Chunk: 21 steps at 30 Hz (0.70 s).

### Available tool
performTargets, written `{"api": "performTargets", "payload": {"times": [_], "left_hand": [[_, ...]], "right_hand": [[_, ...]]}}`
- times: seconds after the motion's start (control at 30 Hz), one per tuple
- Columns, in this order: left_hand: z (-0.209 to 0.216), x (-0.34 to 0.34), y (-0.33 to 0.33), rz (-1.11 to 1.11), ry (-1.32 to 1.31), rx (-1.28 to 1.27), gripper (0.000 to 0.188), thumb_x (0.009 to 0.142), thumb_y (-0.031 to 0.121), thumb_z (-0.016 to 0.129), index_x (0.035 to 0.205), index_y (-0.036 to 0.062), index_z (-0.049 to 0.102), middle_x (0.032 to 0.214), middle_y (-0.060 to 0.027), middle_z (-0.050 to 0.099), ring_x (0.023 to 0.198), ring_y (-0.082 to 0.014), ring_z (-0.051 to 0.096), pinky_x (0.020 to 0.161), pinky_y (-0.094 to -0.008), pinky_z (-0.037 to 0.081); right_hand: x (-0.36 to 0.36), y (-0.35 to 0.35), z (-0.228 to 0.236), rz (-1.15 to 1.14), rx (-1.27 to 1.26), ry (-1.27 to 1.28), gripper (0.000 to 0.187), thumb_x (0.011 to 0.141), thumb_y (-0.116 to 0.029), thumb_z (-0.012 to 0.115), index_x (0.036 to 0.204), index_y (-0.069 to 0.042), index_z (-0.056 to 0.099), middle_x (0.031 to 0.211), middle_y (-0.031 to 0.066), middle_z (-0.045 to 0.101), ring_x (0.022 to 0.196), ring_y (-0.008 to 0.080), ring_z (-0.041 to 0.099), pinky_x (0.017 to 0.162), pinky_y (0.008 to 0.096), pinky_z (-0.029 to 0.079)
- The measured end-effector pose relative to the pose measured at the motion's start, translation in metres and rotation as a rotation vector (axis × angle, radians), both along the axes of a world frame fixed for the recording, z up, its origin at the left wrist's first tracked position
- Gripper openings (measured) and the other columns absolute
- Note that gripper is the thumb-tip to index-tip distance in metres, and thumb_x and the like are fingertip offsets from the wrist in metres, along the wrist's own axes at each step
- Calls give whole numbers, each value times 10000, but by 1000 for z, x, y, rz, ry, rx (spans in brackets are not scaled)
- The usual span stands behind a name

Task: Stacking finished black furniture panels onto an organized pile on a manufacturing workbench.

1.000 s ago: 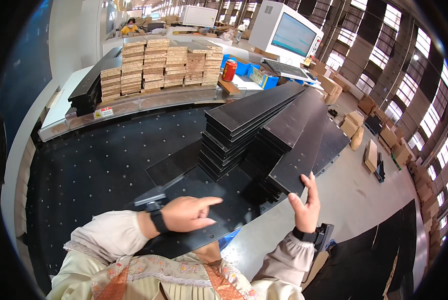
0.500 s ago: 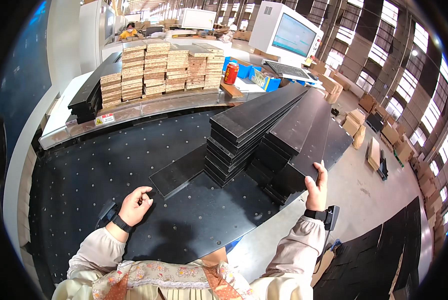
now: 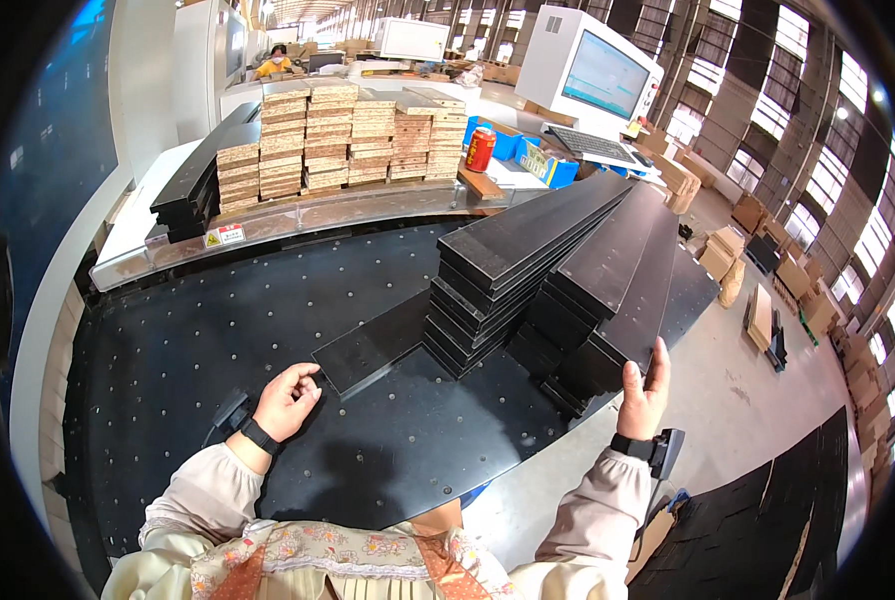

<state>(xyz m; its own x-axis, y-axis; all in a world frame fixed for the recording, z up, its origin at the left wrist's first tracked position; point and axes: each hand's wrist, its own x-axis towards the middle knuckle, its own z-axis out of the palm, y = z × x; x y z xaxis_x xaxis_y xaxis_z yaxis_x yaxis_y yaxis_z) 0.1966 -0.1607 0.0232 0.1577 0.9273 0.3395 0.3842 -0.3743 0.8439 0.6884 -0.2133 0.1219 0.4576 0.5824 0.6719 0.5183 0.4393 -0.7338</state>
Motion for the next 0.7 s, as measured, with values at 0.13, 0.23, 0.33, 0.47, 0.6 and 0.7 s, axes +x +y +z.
{"api": "performTargets", "payload": {"times": [0.13, 0.23, 0.33, 0.47, 0.6, 0.7], "left_hand": [[10, 8, 8, 88, 273, 219, 645, 716, 183, 746, 1273, 20, 465, 1232, -175, 514, 1168, -347, 466, 1018, -405, 365], [15, 25, 17, 93, 473, 136, 937, 673, 399, 790, 1404, 28, 336, 1447, -232, 320, 1353, -381, 284, 1104, -426, 277], [15, 37, 28, 68, 650, -43, 1088, 651, 576, 748, 1461, 60, 237, 1509, -244, 190, 1420, -381, 134, 1143, -485, 143], [9, 49, 44, 58, 649, -112, 1077, 661, 542, 753, 1466, 60, 225, 1510, -239, 197, 1418, -376, 143, 1145, -475, 136], [14, 33, 51, 167, 625, -45, 960, 626, 418, 792, 1385, 29, 350, 1387, -216, 398, 1303, -371, 343, 1085, -459, 275], [24, -6, 54, 205, 627, 20, 855, 572, 330, 808, 1278, 7, 450, 1263, -200, 518, 1189, -372, 462, 1025, -430, 360]], "right_hand": [[-62, -17, 5, -150, 378, -103, 357, 945, -136, 471, 1253, 44, 481, 1294, 172, 508, 1198, 246, 481, 1041, 376, 329], [-118, -24, 7, 71, 481, -178, 317, 925, -220, 512, 1105, 39, 542, 1140, 190, 583, 1101, 298, 528, 988, 411, 378], [-169, -6, -9, 420, 122, -315, 203, 809, -168, 637, 925, -2, 636, 901, 127, 644, 888, 283, 606, 808, 392, 478], [-220, 5, -30, 845, -82, -438, 189, 744, -60, 706, 917, -17, 642, 833, 122, 656, 750, 281, 634, 681, 361, 491], [-261, 11, -51, 1002, -221, -500, 173, 780, -99, 685, 929, -23, 644, 866, 124, 650, 811, 301, 629, 717, 367, 496], [-271, 17, -64, 1052, -263, -571, 163, 795, -117, 677, 928, -28, 648, 882, 126, 652, 831, 308, 628, 737, 373, 498]]}}
